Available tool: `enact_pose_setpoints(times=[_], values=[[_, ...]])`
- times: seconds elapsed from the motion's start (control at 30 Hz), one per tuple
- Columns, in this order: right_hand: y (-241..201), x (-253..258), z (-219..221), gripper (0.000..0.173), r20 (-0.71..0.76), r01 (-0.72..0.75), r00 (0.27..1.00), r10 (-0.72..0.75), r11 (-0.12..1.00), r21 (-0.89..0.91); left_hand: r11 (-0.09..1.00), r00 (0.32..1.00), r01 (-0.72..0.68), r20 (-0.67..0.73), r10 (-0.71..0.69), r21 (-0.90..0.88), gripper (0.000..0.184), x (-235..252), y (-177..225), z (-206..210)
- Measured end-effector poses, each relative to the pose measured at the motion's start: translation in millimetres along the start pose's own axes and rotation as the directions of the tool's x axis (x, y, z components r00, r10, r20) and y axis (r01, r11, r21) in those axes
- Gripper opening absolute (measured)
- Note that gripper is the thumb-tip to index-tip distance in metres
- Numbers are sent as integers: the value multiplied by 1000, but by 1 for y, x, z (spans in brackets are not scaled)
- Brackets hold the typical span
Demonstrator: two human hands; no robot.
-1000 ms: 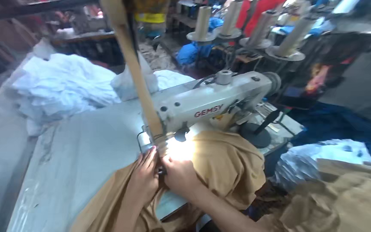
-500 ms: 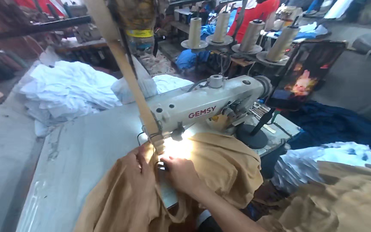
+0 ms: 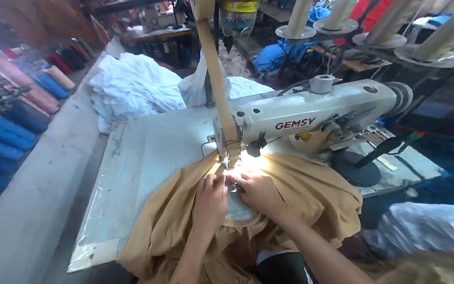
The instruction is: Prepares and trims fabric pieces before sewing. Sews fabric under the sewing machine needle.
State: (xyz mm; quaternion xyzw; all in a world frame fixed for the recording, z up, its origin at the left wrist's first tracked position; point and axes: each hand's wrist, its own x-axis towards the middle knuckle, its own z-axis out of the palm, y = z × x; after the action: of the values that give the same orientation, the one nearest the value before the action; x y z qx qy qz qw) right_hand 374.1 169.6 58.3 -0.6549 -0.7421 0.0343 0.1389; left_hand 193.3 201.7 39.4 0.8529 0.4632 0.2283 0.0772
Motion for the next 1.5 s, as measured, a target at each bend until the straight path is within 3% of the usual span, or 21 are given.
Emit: enact_pose_setpoints(times=[0.1,0.17,0.27,0.33,0.37,0.47,0.53,0.6,0.67,0.8,0.9,1.0,1.1,1.17,1.27,1.4,1.5], values=[[-4,7,1,49,-7,-12,1000,12,1000,-22,999,999,28,16,-28,30,38,8,1,-1],[-9,16,3,39,-25,-38,999,38,999,-6,996,999,50,15,-52,80,36,18,2,-1],[-25,31,-16,34,232,-239,950,211,966,100,990,999,14,-39,-9,142,36,38,-3,4],[-34,36,-26,38,339,-345,896,287,930,126,994,997,35,61,-41,105,35,52,-7,-3],[-37,34,-25,38,315,-353,899,304,929,109,995,989,54,137,-64,82,36,58,-11,-6],[-37,21,-7,39,99,-270,958,268,963,14,995,971,14,238,-37,97,44,58,-22,-9],[-30,13,8,43,-68,-177,982,175,984,-23,989,971,-38,238,4,140,55,44,-20,-12],[-16,12,18,39,-190,-56,981,48,998,-39,987,974,-63,223,30,146,52,26,-15,-14],[5,19,18,32,-210,71,975,-70,997,-1,990,971,-67,235,36,124,38,13,-10,-17],[33,37,3,27,-79,187,980,-180,978,88,990,955,-73,296,35,120,40,11,-2,-22],[12,30,-19,29,45,-3,999,-1,997,72,989,950,-56,313,10,138,38,15,2,-21],[-38,3,-40,36,222,-304,940,258,931,202,992,950,-79,310,44,100,37,15,-1,-21],[-69,-17,-22,43,208,-415,905,372,879,236,992,946,-108,315,84,63,36,16,-6,-21],[-70,-17,-3,46,69,-398,917,393,912,102,992,931,-116,354,89,57,36,19,-8,-24],[-56,-12,8,48,-41,-312,949,312,950,1,991,927,-130,359,110,33,34,22,-14,-25],[-34,-9,14,45,-130,-138,982,134,990,-25,988,936,-155,322,144,7,31,26,-20,-23],[-21,-2,15,40,-115,-41,993,40,999,-4,985,940,-171,303,158,17,31,27,-22,-24]])
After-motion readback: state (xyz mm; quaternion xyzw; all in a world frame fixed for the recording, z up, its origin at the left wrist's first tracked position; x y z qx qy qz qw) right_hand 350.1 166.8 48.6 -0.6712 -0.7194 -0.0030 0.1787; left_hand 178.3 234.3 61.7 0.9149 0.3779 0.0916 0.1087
